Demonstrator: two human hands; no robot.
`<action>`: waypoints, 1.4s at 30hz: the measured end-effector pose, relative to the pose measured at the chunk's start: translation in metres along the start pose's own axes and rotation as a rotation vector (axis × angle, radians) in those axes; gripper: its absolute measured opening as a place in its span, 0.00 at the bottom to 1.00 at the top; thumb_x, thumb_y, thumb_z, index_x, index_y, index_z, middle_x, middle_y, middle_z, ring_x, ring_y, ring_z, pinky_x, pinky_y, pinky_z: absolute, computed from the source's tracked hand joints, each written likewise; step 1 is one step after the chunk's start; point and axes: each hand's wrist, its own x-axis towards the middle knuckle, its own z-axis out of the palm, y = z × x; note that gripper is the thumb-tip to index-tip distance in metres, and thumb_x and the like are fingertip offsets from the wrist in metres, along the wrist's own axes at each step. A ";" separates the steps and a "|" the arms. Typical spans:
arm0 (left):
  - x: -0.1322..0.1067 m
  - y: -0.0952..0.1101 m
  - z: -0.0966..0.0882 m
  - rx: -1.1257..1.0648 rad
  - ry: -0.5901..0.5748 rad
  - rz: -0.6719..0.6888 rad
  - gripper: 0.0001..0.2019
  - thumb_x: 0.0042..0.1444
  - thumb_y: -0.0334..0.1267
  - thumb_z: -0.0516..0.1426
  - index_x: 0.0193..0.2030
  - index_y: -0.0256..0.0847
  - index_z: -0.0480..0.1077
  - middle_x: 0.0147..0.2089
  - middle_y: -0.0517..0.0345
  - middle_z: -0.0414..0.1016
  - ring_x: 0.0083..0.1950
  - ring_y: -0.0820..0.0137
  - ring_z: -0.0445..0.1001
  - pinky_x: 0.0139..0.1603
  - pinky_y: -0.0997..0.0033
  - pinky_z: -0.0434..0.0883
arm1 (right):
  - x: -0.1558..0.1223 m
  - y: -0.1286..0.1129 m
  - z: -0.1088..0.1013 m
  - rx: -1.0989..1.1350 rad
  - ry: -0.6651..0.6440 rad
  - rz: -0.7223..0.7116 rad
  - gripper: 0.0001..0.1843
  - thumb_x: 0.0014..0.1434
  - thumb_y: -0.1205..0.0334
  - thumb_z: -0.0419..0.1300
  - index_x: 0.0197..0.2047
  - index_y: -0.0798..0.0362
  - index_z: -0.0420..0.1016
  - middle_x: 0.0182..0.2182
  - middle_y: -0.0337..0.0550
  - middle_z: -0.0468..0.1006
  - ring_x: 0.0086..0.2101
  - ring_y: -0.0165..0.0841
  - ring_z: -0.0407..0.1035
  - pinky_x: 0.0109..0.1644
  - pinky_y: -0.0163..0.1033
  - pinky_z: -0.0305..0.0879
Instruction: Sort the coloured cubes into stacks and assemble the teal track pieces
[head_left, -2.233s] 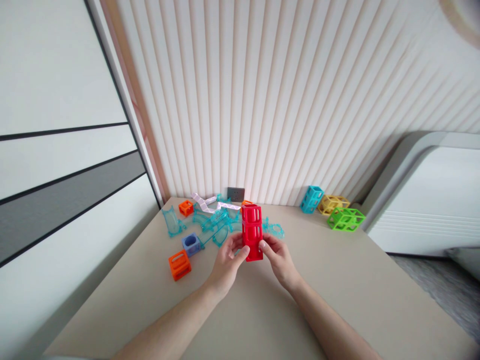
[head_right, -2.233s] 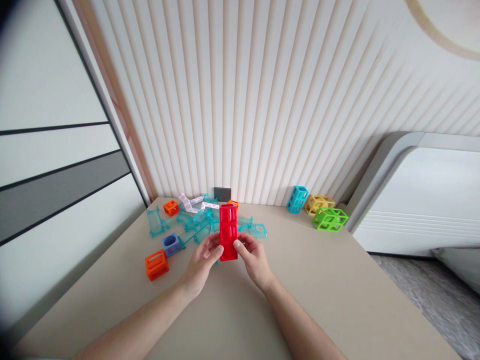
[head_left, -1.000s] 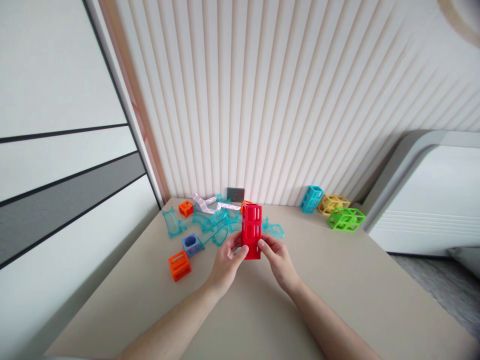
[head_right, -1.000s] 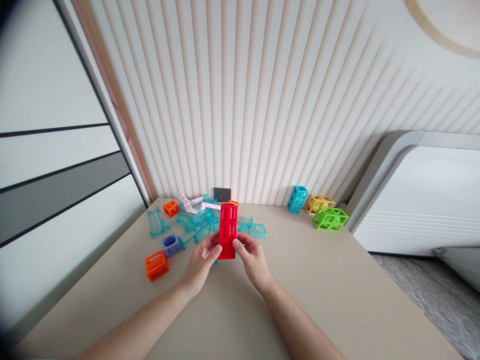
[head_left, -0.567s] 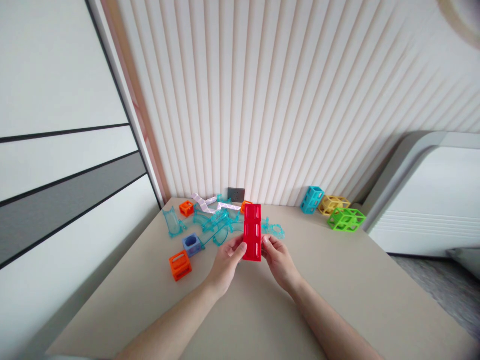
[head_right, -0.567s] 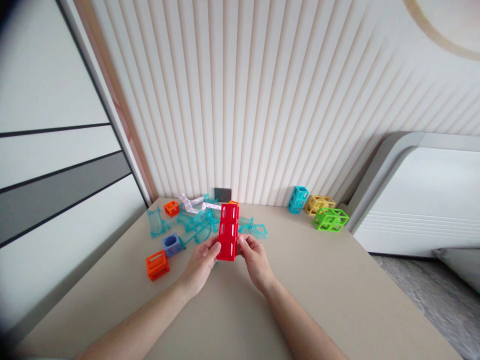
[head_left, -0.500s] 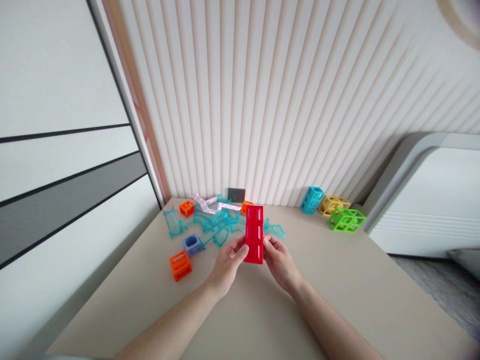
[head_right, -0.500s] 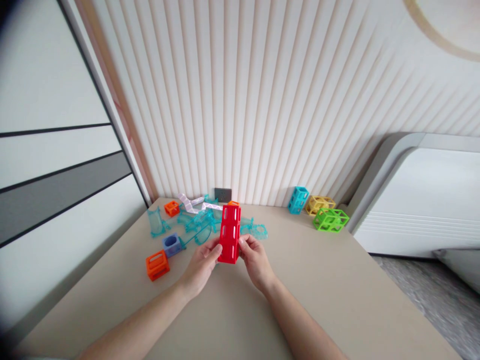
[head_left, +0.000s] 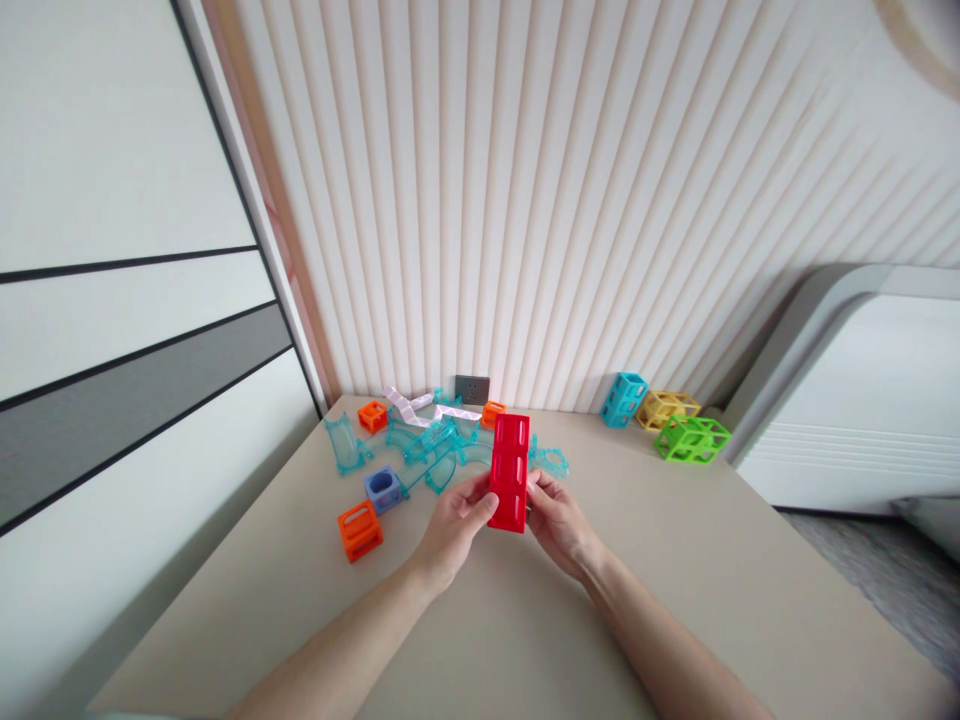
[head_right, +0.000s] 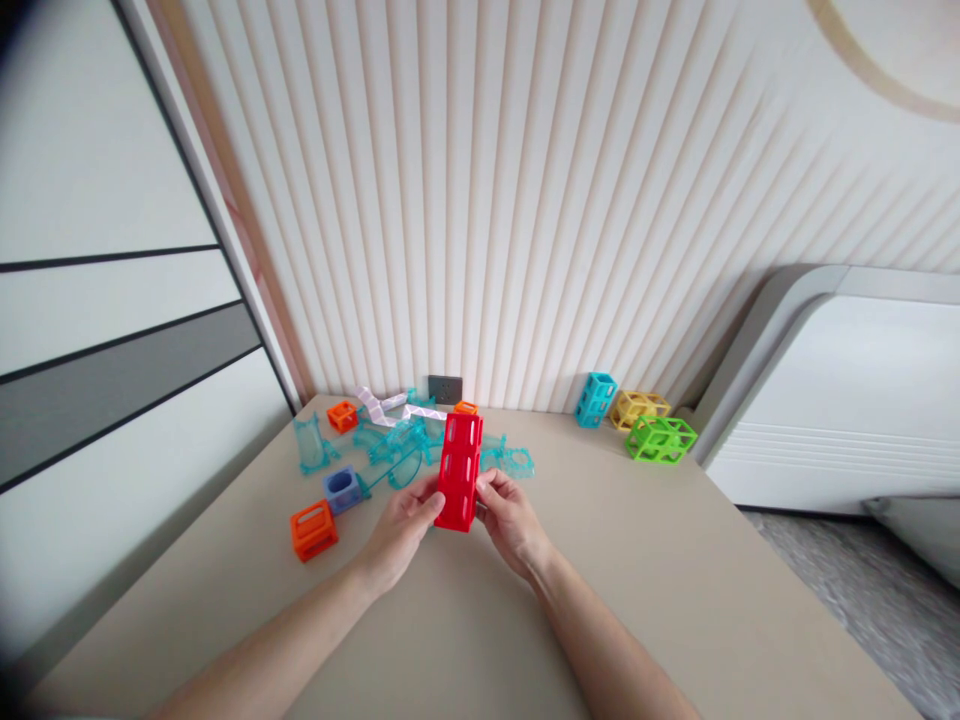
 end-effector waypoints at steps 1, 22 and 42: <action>0.000 0.000 0.000 0.000 0.021 0.000 0.25 0.54 0.51 0.66 0.56 0.41 0.76 0.56 0.46 0.79 0.60 0.54 0.75 0.63 0.54 0.68 | 0.000 0.001 0.000 -0.021 0.011 -0.011 0.20 0.51 0.46 0.73 0.28 0.51 0.72 0.26 0.36 0.75 0.26 0.29 0.66 0.34 0.35 0.66; 0.004 -0.009 -0.004 0.076 0.158 0.047 0.23 0.53 0.46 0.67 0.54 0.40 0.75 0.56 0.45 0.79 0.58 0.53 0.76 0.61 0.54 0.70 | -0.002 -0.004 0.004 -0.377 -0.030 -0.208 0.22 0.57 0.42 0.67 0.46 0.50 0.82 0.42 0.46 0.83 0.41 0.42 0.76 0.54 0.48 0.69; 0.005 -0.015 -0.006 0.102 0.190 0.136 0.21 0.54 0.42 0.67 0.53 0.42 0.70 0.53 0.50 0.79 0.56 0.58 0.77 0.58 0.59 0.73 | -0.008 0.013 -0.001 -0.872 -0.010 -0.499 0.28 0.60 0.53 0.67 0.62 0.48 0.69 0.49 0.47 0.78 0.45 0.41 0.72 0.52 0.44 0.69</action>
